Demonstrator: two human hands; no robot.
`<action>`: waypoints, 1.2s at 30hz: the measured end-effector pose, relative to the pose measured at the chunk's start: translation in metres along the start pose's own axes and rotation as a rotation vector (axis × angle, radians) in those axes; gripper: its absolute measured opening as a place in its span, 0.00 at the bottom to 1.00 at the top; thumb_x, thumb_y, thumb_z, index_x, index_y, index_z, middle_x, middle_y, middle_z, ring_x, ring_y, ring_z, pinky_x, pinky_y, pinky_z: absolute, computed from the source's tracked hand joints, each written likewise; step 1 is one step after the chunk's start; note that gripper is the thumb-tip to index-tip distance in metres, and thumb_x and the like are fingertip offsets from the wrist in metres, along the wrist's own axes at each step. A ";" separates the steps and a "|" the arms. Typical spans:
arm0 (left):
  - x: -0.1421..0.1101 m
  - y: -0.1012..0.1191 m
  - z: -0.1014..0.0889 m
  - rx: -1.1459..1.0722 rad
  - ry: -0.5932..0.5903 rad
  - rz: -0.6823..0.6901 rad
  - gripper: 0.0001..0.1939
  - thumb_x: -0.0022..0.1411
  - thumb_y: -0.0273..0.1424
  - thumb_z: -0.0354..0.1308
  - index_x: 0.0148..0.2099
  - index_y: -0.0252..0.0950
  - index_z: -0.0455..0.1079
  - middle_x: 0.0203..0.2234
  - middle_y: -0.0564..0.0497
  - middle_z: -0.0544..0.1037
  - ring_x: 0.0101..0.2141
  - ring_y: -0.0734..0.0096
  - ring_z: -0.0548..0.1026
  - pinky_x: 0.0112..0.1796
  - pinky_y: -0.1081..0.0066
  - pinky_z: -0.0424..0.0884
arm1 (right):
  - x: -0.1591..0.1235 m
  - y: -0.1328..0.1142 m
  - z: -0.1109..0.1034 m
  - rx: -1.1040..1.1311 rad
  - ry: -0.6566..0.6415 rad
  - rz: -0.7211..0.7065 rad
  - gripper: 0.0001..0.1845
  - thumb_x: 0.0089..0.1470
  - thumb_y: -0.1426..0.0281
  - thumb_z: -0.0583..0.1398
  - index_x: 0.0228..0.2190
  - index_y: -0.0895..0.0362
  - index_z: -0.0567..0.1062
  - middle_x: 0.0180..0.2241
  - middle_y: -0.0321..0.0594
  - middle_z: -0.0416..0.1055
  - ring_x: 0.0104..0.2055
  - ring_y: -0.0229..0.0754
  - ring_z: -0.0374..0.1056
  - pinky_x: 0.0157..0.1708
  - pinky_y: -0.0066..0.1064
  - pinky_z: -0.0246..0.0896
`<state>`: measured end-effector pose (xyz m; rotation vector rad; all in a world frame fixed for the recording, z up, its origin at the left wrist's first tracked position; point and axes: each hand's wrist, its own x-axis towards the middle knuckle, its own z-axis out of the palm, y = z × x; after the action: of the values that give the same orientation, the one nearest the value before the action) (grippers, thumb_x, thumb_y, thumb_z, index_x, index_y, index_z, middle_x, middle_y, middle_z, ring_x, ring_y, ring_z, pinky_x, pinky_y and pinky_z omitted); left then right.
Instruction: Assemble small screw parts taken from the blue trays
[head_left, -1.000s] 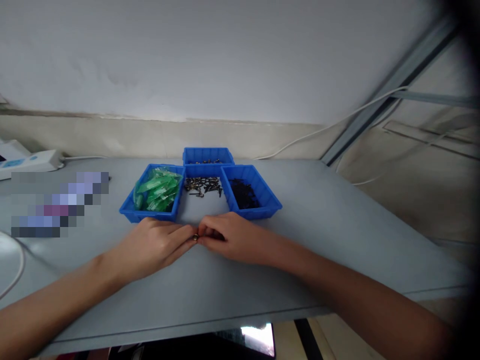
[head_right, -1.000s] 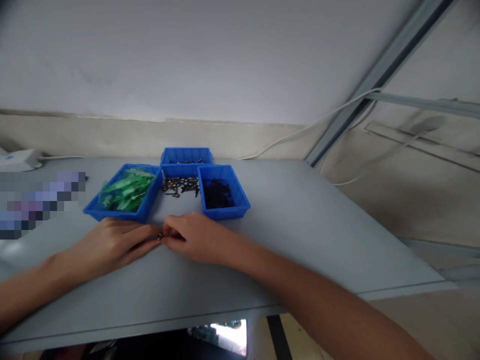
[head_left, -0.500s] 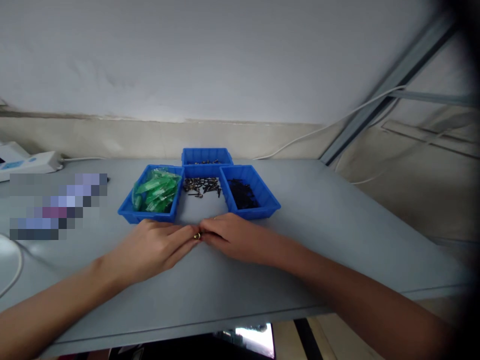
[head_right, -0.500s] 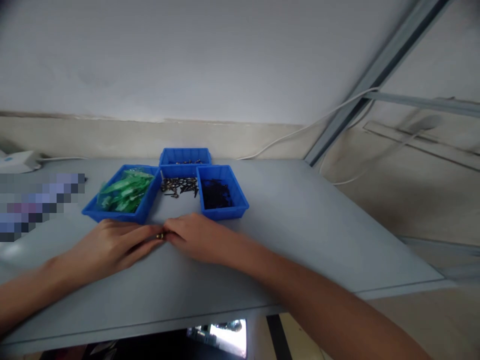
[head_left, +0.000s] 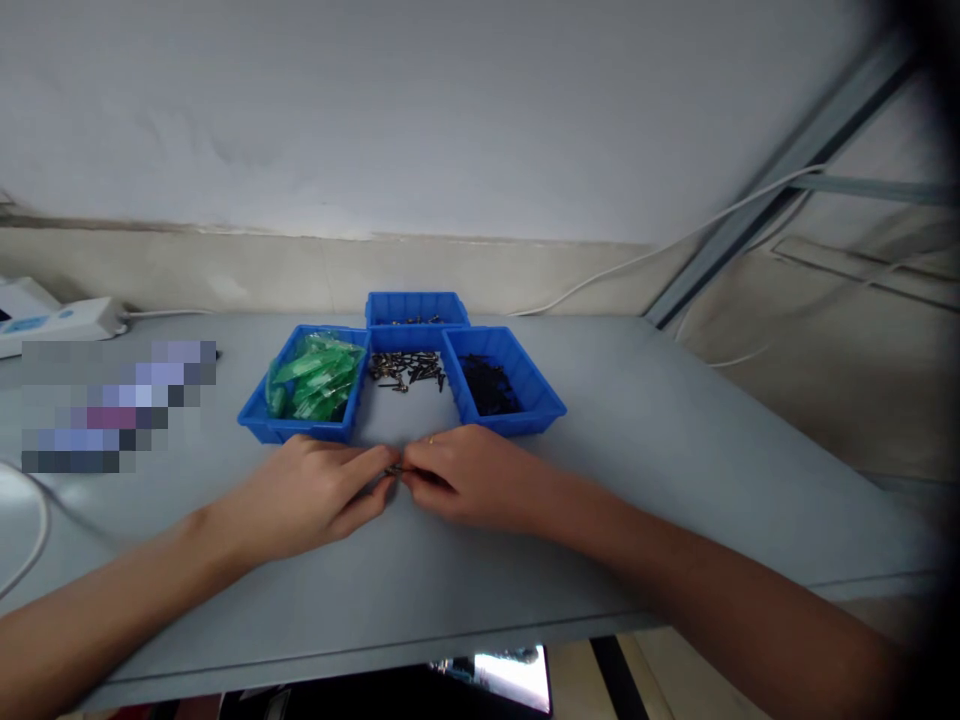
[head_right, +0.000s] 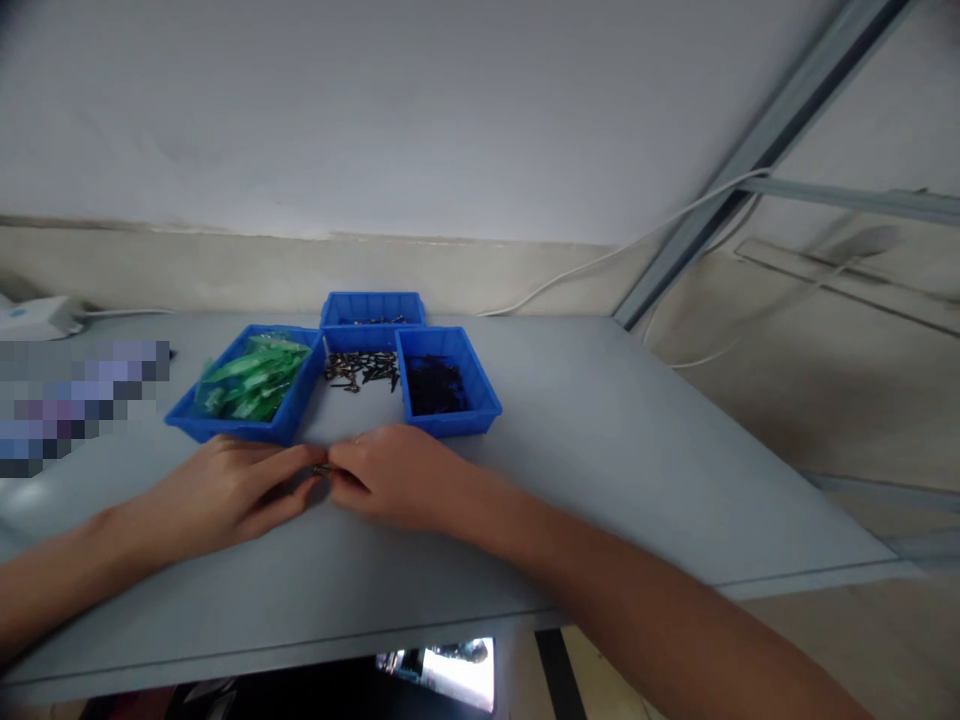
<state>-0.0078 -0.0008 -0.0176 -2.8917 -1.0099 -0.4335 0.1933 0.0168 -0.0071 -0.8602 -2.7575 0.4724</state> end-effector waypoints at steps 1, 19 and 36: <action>0.000 0.000 0.000 -0.001 -0.007 0.007 0.10 0.63 0.31 0.44 0.39 0.35 0.65 0.21 0.55 0.72 0.22 0.74 0.72 0.23 0.75 0.63 | 0.000 0.000 0.000 -0.001 -0.002 -0.003 0.09 0.54 0.70 0.52 0.25 0.59 0.68 0.23 0.35 0.67 0.25 0.34 0.59 0.26 0.26 0.48; 0.001 -0.001 0.001 -0.009 -0.048 0.020 0.11 0.63 0.32 0.44 0.31 0.36 0.64 0.19 0.56 0.71 0.20 0.76 0.69 0.21 0.74 0.58 | 0.000 -0.002 -0.002 -0.119 -0.029 -0.038 0.10 0.56 0.69 0.51 0.26 0.58 0.68 0.23 0.35 0.67 0.24 0.34 0.59 0.24 0.27 0.46; 0.002 -0.001 0.002 -0.006 -0.052 0.020 0.11 0.64 0.33 0.44 0.33 0.36 0.64 0.20 0.56 0.71 0.22 0.74 0.70 0.23 0.72 0.58 | -0.001 -0.005 -0.003 -0.098 -0.024 0.026 0.09 0.54 0.69 0.51 0.26 0.58 0.68 0.23 0.36 0.67 0.24 0.35 0.60 0.24 0.28 0.47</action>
<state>-0.0070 0.0014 -0.0188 -2.9304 -0.9881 -0.3623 0.1929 0.0131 -0.0029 -0.9192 -2.8151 0.3567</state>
